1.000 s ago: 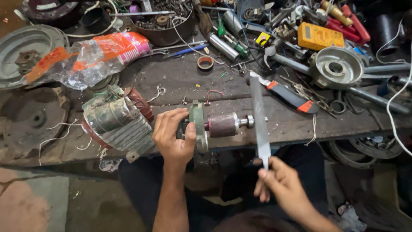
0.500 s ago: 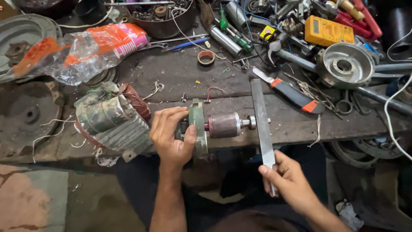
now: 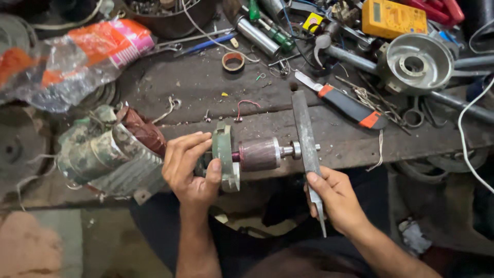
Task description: The person holds a disassembled electric motor rotor on a cluttered workbench and repeatedly taps the shaft end with a metal file. The person rotates the rotor slightly between taps while maintaining a firm grip on the body.
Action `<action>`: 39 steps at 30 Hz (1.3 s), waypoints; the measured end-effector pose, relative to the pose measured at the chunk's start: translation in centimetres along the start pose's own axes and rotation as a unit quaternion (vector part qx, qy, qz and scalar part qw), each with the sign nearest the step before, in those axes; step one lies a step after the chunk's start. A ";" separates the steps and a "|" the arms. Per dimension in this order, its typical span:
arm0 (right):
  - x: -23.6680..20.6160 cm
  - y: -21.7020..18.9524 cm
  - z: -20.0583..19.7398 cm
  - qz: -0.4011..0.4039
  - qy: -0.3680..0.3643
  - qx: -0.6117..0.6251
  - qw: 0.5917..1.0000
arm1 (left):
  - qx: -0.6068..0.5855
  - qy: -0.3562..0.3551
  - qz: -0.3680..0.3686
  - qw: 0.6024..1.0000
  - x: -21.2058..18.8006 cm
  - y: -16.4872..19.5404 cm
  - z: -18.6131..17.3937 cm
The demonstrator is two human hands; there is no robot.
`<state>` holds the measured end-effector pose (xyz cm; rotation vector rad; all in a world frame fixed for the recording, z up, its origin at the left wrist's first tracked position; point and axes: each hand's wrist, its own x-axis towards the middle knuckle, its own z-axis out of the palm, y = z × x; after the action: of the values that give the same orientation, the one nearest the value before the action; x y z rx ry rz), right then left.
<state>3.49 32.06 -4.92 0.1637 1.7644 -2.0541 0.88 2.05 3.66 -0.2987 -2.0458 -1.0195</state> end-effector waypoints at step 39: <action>-0.6 7.0 0.3 -0.031 0.011 -0.083 0.996 | 0.002 0.000 0.003 1.000 0.1 -0.1 0.0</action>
<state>6.81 31.23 -11.04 0.0827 1.9680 -1.9429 0.80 1.97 3.72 -0.3033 -2.0460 -1.0124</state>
